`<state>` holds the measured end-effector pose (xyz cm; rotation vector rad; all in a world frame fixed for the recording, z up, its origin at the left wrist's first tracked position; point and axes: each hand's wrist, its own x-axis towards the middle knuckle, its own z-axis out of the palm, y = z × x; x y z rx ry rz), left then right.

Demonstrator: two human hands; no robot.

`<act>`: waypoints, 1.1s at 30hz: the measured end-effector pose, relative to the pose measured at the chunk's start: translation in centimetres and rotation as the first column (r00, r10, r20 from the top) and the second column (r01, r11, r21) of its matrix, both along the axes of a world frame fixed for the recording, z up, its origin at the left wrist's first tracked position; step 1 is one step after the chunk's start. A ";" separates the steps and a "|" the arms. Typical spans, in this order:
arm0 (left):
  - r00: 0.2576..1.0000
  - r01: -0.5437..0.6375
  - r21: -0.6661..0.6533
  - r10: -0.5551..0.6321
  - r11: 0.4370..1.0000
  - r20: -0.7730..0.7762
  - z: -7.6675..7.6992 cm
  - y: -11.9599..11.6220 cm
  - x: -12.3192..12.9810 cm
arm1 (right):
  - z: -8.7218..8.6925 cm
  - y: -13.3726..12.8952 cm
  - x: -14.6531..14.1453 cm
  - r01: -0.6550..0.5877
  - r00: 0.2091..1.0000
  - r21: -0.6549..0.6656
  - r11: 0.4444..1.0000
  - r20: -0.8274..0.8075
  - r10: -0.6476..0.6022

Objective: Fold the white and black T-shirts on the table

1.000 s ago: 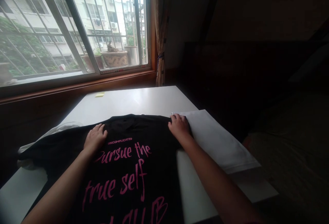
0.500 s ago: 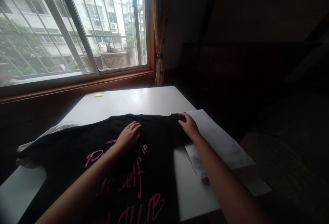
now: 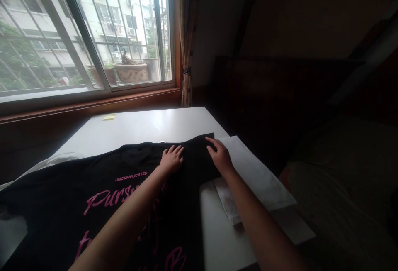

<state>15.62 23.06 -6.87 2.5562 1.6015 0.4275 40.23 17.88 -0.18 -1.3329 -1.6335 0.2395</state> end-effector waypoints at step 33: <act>0.725 0.199 -0.510 0.225 0.837 0.652 3.4 -1.4 -12.2 | -1.6 -5.2 -12.7 -0.430 0.799 -0.245 0.869 0.346 0.493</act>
